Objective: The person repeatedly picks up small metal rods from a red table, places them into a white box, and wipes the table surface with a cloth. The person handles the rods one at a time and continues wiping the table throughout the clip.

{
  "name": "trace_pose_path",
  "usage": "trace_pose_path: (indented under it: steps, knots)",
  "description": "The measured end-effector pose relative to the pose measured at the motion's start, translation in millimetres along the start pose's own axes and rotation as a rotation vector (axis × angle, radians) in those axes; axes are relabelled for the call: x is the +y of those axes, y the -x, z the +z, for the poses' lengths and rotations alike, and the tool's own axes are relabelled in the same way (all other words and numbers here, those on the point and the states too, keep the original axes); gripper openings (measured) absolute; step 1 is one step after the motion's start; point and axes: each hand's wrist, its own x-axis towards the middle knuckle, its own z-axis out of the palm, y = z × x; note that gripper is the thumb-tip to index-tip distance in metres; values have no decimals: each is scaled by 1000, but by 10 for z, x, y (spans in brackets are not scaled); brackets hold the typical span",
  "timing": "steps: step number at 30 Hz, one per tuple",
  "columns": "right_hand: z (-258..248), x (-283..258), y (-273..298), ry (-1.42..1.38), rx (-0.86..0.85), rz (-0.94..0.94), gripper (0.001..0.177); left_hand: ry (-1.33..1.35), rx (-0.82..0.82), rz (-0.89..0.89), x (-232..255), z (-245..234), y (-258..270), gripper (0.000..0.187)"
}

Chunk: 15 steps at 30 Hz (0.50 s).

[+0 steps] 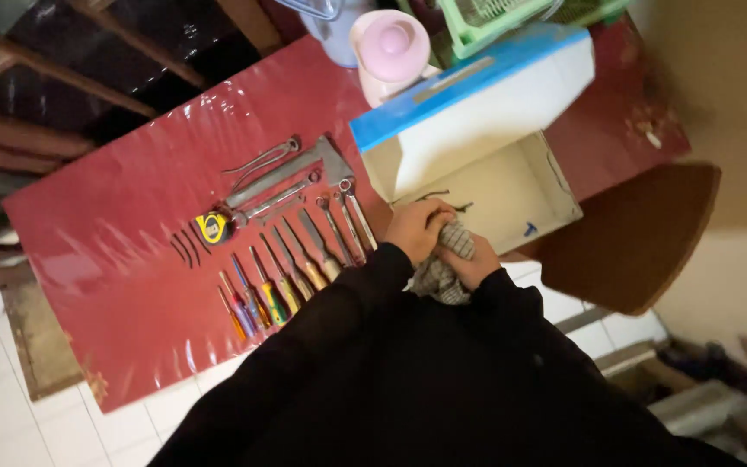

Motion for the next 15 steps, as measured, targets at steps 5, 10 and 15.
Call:
trace_pose_path:
  steps: [5, 10, 15]
  knots:
    - [-495, 847, -640, 42, 141, 334, 68, -85, 12, -142, 155, -147, 59, 34]
    - [-578, 1242, -1093, 56, 278, 568, 103, -225, 9, -246, -356, -120, 462, 29]
    - [-499, 844, -1176, 169, 295, 719, 114, -217, 49, -268, -204, -225, 516, 28]
